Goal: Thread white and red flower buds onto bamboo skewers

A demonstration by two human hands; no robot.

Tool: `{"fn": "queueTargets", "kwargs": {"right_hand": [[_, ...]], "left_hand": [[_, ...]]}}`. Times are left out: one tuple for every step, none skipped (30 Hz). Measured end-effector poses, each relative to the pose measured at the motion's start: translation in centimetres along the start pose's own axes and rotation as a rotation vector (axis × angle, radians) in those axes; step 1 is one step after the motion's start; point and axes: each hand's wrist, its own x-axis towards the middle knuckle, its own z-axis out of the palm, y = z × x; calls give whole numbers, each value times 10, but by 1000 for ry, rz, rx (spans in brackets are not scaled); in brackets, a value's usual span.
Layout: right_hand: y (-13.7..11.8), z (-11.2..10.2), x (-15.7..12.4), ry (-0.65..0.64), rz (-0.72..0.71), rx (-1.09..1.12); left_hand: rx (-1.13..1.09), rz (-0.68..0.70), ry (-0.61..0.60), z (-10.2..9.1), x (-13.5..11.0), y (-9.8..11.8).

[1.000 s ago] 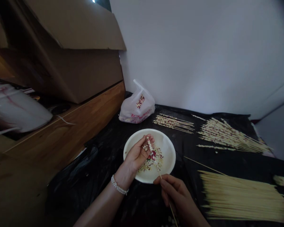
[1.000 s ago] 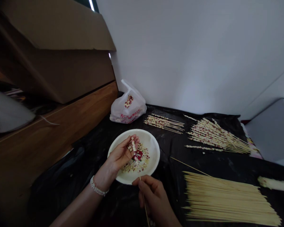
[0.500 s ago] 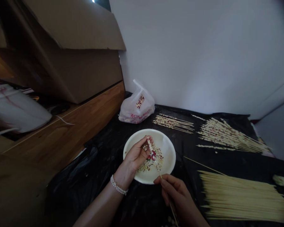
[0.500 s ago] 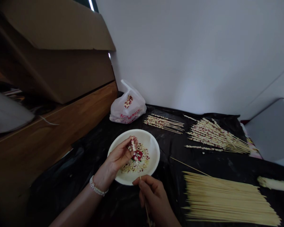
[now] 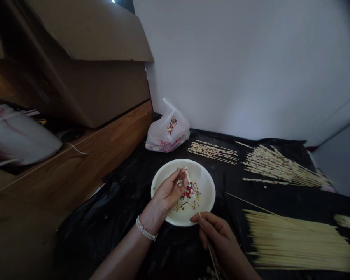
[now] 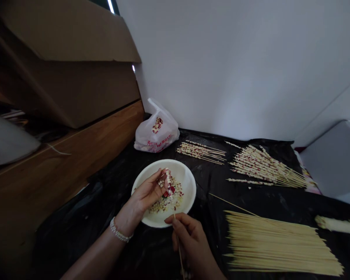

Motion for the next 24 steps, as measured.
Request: {"fn": "queueTargets", "kwargs": {"right_hand": [[0, 0, 0, -6, 6, 11], [-1, -1, 0, -8, 7, 23], [-1, -1, 0, -9, 4, 34], [-2, -1, 0, -8, 1, 40], [-2, -1, 0, -7, -2, 42], [-2, 0, 0, -5, -7, 45], [-2, 0, 0, -1, -10, 45], [-2, 0, 0, 0, -15, 44], [-2, 0, 0, 3, -20, 49], [-1, -1, 1, 17, -29, 61], [-1, -1, 1, 33, -40, 75], [0, -3, 2, 55, -51, 89], [0, -4, 3, 75, -61, 100], [0, -6, 4, 92, -68, 110], [0, -9, 5, 100, -68, 118], [-1, -11, 6, 105, -65, 130], [-3, -12, 6, 104, -57, 144], [-5, -14, 7, 104, -46, 162], [-8, -15, 7, 97, -34, 180], [-10, -15, 6, 92, -23, 198], [-13, -16, 5, 87, -11, 215], [-16, -16, 3, 83, 3, 232], [-19, -17, 1, 82, 24, 254], [-21, -18, -2, 89, 49, 269]], "left_hand": [[-7, -12, -4, 1, -1, 1], [-7, -25, -9, 2, -1, 1], [-2, -37, -26, 2, -2, 2], [12, -45, -54, 2, -3, 2], [34, -49, -92, 2, -4, 1], [55, -52, -133, 2, -5, 1], [71, -57, -165, 2, -5, 1], [82, -68, -187, 2, -6, 1], [84, -83, -196, 2, -6, 1], [79, -100, -195, 1, -7, 1], [69, -115, -189, 2, -7, 1], [59, -125, -183, 2, -7, 1], [51, -128, -178, 2, -8, 1], [46, -119, -176, 2, -8, 1], [45, -101, -174, 3, -8, 1], [49, -80, -169, 4, -9, 1], [56, -59, -161, 5, -10, 1], [64, -41, -149, 6, -11, 1], [70, -27, -133, 7, -12, 1], [74, -19, -116, 8, -13, 1], [80, -16, -103, 8, -14, 1], [87, -15, -95, 8, -14, 1], [95, -14, -93, 8, -14, 1], [103, -13, -96, 7, -14, 1]]}}
